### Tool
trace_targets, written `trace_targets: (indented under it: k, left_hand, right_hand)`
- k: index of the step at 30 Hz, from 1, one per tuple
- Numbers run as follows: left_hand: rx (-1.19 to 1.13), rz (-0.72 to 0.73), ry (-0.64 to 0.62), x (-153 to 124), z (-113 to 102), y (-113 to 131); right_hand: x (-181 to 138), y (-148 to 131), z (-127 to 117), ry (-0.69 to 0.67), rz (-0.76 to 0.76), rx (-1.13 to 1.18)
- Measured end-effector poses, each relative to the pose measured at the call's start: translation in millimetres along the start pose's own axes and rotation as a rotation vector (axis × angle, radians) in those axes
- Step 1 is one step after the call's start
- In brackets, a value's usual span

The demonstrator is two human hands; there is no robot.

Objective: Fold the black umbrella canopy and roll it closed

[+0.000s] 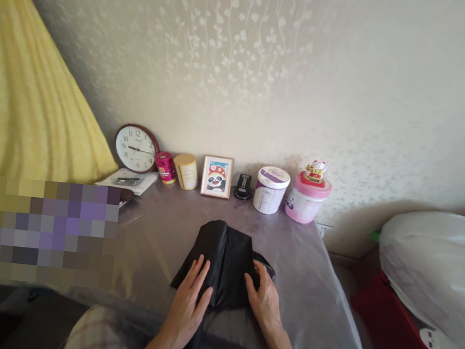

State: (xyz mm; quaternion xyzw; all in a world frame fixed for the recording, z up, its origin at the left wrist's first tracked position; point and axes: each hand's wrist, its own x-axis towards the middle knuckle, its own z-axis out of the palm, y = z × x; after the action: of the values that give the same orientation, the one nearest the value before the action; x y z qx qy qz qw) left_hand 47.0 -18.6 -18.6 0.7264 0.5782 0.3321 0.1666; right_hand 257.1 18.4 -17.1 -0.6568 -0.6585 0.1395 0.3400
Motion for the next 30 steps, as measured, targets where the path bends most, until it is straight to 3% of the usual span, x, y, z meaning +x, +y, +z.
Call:
trace_targets:
  k: [7, 13, 21, 30]
  left_hand:
    - [0.0, -0.009, -0.019, 0, -1, 1]
    - [0.008, -0.008, -0.015, 0, -1, 1]
    - [0.036, -0.003, -0.001, 2, 0, 2]
    - [0.068, -0.027, -0.002, -1, 3, -2]
  right_hand:
    - [3, -4, -5, -0.067, 0.029, 0.044]
    - [3, -14, -17, -0.125, 0.034, 0.217]
    - [12, -58, -33, -0.222, 0.164, 0.607]
    - [21, -108, -3, -0.289, 0.149, 0.801]
